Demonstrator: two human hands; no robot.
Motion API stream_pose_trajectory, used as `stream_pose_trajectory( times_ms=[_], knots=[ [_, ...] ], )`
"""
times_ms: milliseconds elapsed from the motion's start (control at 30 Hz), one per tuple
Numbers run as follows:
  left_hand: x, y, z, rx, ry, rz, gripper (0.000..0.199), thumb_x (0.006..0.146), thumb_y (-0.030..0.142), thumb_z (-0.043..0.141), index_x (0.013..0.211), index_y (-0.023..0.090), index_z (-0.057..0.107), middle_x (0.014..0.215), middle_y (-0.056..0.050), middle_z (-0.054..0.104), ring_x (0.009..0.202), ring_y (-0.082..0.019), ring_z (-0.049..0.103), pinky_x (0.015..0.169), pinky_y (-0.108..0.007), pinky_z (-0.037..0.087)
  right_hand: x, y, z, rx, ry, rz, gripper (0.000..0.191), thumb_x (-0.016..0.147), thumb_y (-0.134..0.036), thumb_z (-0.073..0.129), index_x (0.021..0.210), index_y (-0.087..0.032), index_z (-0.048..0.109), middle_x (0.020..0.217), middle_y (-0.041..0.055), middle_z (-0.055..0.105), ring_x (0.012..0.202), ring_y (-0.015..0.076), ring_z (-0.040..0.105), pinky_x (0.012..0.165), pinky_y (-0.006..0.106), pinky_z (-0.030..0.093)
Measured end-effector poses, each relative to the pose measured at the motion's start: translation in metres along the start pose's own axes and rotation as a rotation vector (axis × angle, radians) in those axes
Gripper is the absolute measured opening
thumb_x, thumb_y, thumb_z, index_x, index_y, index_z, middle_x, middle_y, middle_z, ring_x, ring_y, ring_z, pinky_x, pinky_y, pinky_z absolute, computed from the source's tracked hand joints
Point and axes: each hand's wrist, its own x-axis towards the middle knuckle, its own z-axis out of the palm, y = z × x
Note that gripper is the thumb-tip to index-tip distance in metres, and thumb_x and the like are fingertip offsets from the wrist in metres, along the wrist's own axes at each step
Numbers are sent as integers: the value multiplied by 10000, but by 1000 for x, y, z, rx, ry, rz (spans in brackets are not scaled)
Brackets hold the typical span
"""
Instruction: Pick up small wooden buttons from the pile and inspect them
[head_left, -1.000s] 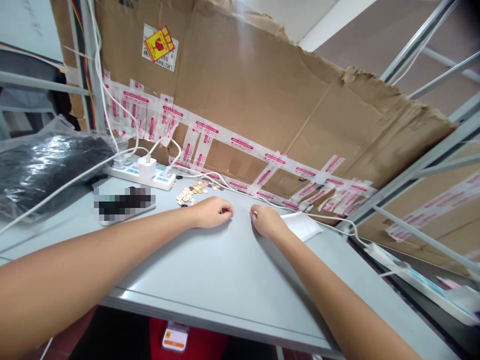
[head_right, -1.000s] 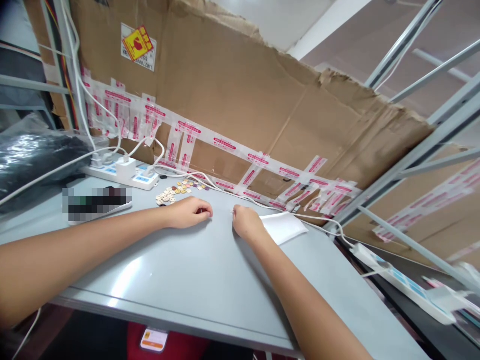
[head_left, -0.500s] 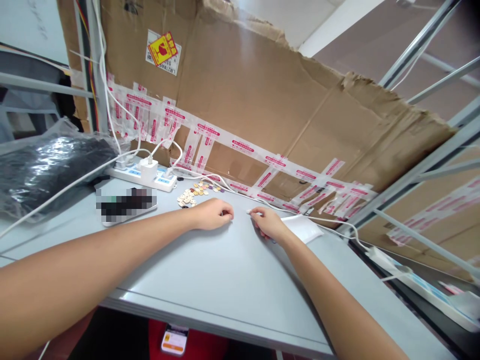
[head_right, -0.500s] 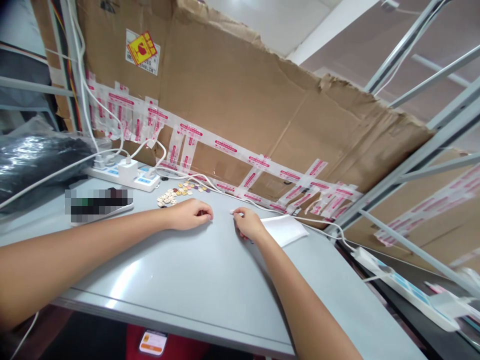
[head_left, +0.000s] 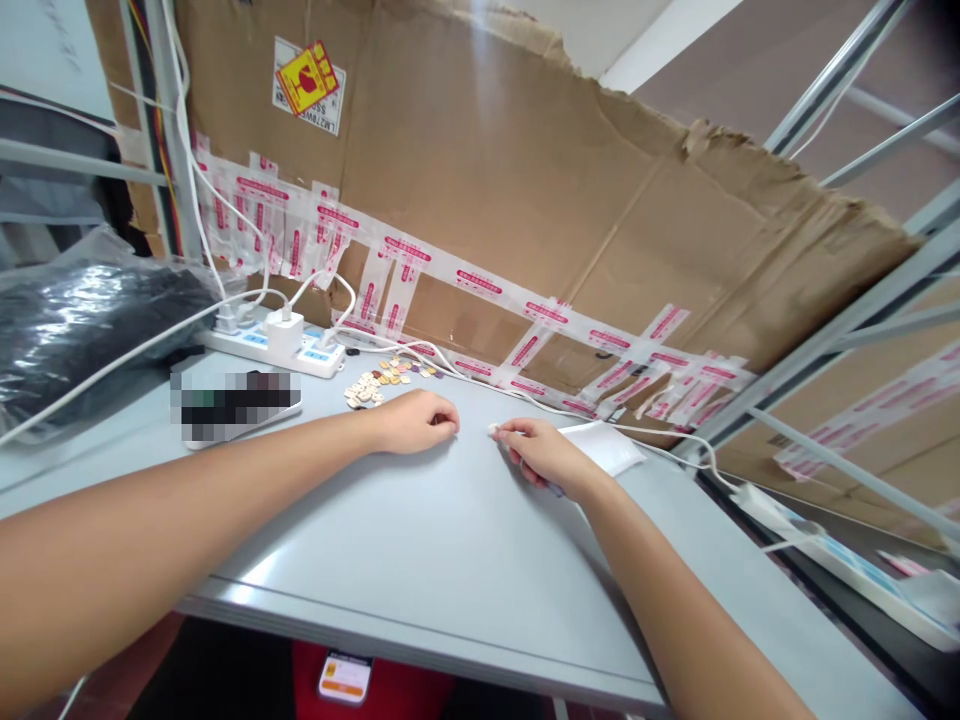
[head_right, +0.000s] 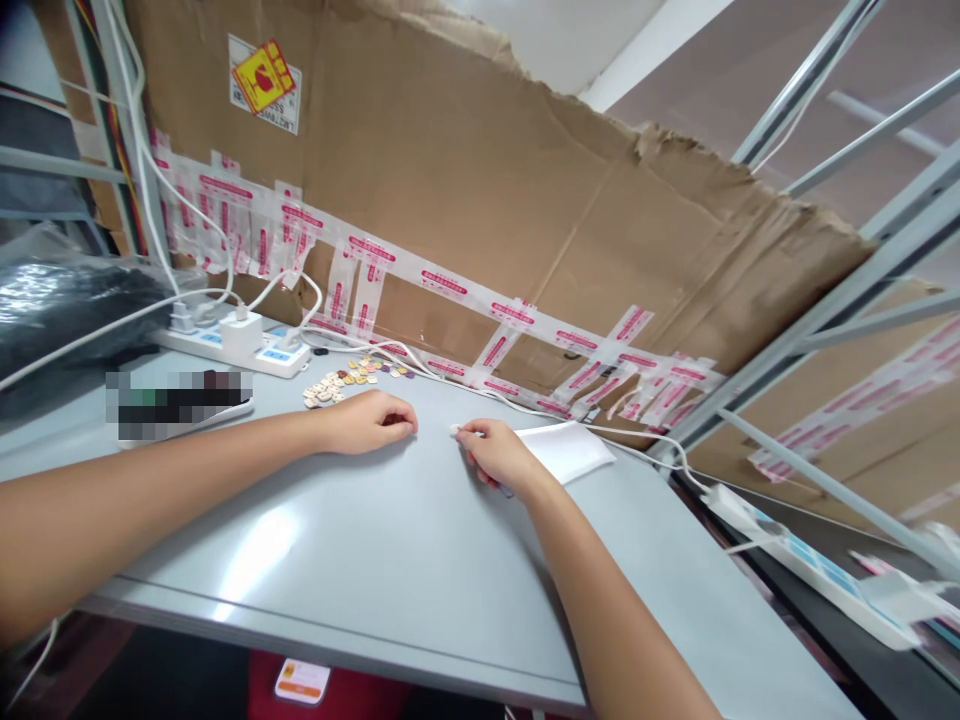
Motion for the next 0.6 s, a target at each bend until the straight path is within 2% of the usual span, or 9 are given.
stream_pose_trajectory(
  times_ms=[100, 233, 400, 600],
  knots=[
    [0, 0, 0, -1, 1, 9, 258, 801, 286, 522, 908, 196, 738, 823, -21, 725, 713, -169, 599, 647, -256, 416, -4, -1, -1, -39, -59, -4, 354, 886, -538, 517, 745, -213, 514, 403, -53, 421, 310, 92, 352, 301, 196, 200],
    [1, 2, 0, 28, -4, 20, 255, 815, 276, 506, 905, 197, 732, 835, -16, 728, 728, -167, 607, 659, -254, 417, -2, 0, 1, -19, -53, -55, 304, 897, -486, 506, 759, -215, 514, 453, -61, 431, 309, 84, 373, 301, 194, 222],
    [0, 6, -1, 54, -8, 20, 258, 843, 273, 490, 934, 202, 720, 864, -2, 726, 755, -157, 611, 684, -246, 418, 9, 10, 1, -3, 28, -177, 245, 913, -440, 477, 922, -234, 610, 614, -55, 495, 333, 73, 415, 306, 201, 239],
    [-1, 13, 3, 56, 2, 20, 310, 908, 370, 465, 924, 185, 713, 830, -14, 708, 745, -158, 591, 679, -252, 398, 3, 7, 8, -67, 11, -398, 297, 929, -419, 450, 1044, -242, 660, 642, -38, 544, 422, 79, 455, 404, 197, 324]
  ],
)
